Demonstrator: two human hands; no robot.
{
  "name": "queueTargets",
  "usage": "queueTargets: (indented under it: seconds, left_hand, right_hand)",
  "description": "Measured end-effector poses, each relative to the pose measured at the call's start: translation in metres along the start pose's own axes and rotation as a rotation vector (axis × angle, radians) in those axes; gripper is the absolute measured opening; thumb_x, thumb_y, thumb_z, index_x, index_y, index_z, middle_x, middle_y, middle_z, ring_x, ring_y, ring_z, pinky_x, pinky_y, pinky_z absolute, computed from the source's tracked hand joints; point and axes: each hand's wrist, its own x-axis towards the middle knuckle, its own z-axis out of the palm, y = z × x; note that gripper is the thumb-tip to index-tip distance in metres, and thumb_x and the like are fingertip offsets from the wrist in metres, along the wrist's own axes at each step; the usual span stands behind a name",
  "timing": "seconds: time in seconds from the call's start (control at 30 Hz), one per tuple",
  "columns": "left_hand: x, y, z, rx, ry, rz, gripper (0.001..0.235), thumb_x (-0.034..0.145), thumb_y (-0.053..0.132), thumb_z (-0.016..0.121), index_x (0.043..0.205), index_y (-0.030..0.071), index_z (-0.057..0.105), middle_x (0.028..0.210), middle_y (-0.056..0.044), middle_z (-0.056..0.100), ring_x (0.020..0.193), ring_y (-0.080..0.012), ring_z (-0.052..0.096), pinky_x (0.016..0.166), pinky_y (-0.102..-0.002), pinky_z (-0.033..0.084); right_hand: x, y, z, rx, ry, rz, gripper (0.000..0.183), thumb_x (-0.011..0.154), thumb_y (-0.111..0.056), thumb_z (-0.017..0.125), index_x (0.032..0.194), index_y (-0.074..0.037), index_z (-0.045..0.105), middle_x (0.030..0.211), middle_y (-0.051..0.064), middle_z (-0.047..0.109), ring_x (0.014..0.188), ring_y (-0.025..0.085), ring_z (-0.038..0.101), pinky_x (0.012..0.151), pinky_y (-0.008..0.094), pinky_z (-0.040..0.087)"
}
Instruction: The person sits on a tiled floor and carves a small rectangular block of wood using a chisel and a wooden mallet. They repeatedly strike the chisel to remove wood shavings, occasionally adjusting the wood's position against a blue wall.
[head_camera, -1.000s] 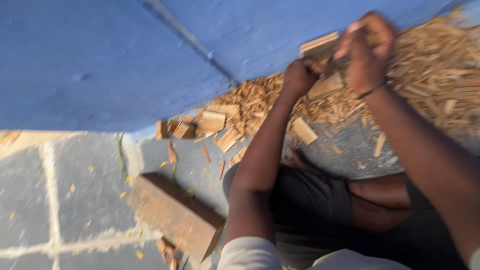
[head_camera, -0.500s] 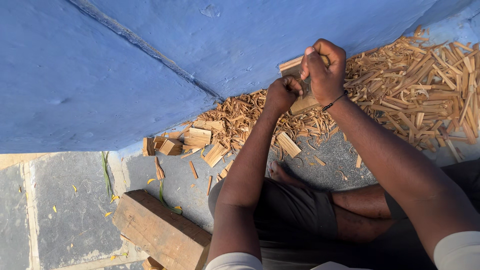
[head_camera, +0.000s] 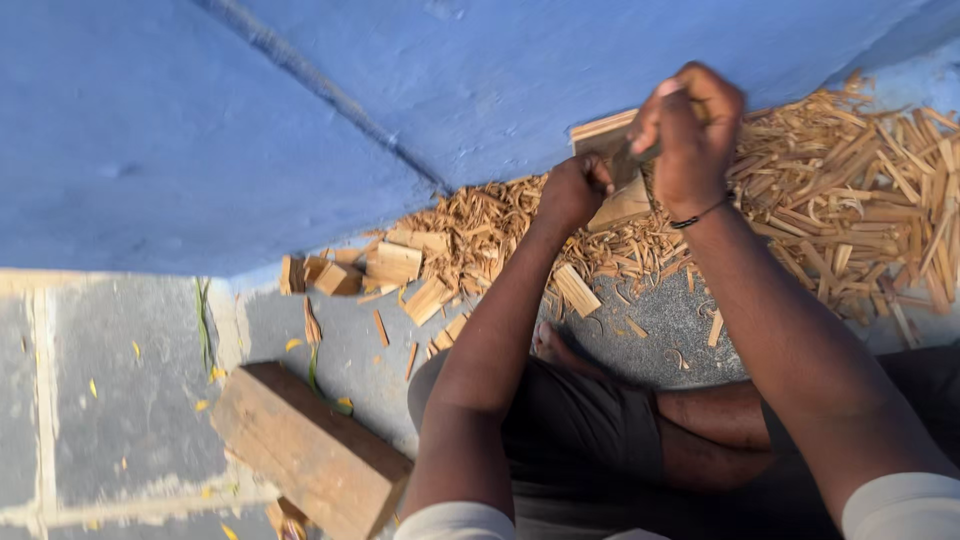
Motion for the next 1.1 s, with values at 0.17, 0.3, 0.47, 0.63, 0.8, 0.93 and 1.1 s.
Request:
queueTargets:
  seconds: [0.17, 0.3, 0.47, 0.63, 0.8, 0.93, 1.1]
  left_hand:
    - [-0.009, 0.001, 0.006, 0.069, -0.061, -0.019, 0.013, 0.082, 0.004, 0.077, 0.076, 0.012, 0.070, 0.077, -0.004, 0.076, 0.071, -0.0177, 0.072, 0.071, -0.035, 0.057]
    - [-0.006, -0.002, 0.005, -0.005, -0.070, -0.036, 0.015, 0.080, 0.004, 0.078, 0.075, 0.013, 0.068, 0.079, -0.002, 0.077, 0.073, -0.0130, 0.073, 0.072, -0.034, 0.060]
    - [-0.005, -0.015, 0.001, -0.155, -0.119, -0.142, 0.014, 0.088, 0.007, 0.074, 0.076, 0.013, 0.069, 0.082, -0.003, 0.077, 0.074, -0.0142, 0.075, 0.071, -0.036, 0.066]
    - [-0.002, -0.011, 0.001, -0.113, -0.109, -0.148, 0.012, 0.082, 0.004, 0.080, 0.080, 0.012, 0.071, 0.085, -0.004, 0.077, 0.075, -0.0122, 0.073, 0.072, -0.032, 0.062]
    - [-0.002, -0.006, 0.001, -0.210, -0.116, -0.105, 0.011, 0.085, 0.004, 0.079, 0.078, 0.008, 0.071, 0.077, -0.006, 0.076, 0.068, -0.0124, 0.071, 0.064, -0.031, 0.060]
    - [-0.009, -0.012, 0.002, -0.200, -0.120, -0.003, 0.011, 0.083, -0.002, 0.077, 0.080, 0.006, 0.072, 0.075, -0.006, 0.076, 0.067, -0.0115, 0.070, 0.062, -0.030, 0.057]
    - [-0.006, -0.009, 0.002, -0.189, -0.117, -0.065, 0.011, 0.083, -0.002, 0.076, 0.079, 0.008, 0.073, 0.076, -0.005, 0.076, 0.066, -0.0106, 0.069, 0.060, -0.028, 0.057]
  right_hand:
    - [-0.018, 0.005, 0.006, 0.014, -0.066, 0.077, 0.032, 0.115, -0.014, 0.050, 0.084, -0.009, 0.050, 0.067, 0.004, 0.054, 0.053, 0.012, 0.053, 0.053, 0.030, 0.050]
    - [-0.008, -0.010, -0.003, 0.106, -0.039, 0.015, 0.036, 0.117, -0.013, 0.051, 0.082, -0.008, 0.047, 0.062, 0.006, 0.052, 0.049, 0.012, 0.050, 0.049, 0.031, 0.048]
    - [-0.004, -0.021, -0.003, 0.187, 0.038, 0.004, 0.036, 0.116, -0.014, 0.051, 0.081, -0.007, 0.047, 0.062, 0.006, 0.051, 0.048, 0.013, 0.050, 0.047, 0.030, 0.046]
    - [-0.003, -0.032, -0.010, 0.115, -0.044, -0.012, 0.033, 0.115, -0.013, 0.050, 0.083, -0.006, 0.048, 0.063, 0.007, 0.054, 0.051, 0.013, 0.052, 0.053, 0.031, 0.049]
    - [-0.020, -0.030, -0.001, 0.004, -0.067, 0.063, 0.033, 0.116, -0.013, 0.050, 0.084, -0.006, 0.050, 0.069, 0.006, 0.056, 0.056, 0.012, 0.054, 0.056, 0.029, 0.048]
    - [-0.027, -0.017, -0.002, 0.058, -0.056, 0.068, 0.035, 0.114, -0.016, 0.052, 0.081, -0.006, 0.049, 0.067, 0.005, 0.054, 0.055, 0.010, 0.052, 0.054, 0.029, 0.047]
    - [-0.028, -0.011, 0.005, -0.004, -0.086, 0.069, 0.036, 0.115, -0.017, 0.049, 0.081, -0.006, 0.048, 0.067, 0.004, 0.054, 0.058, 0.011, 0.051, 0.058, 0.031, 0.047]
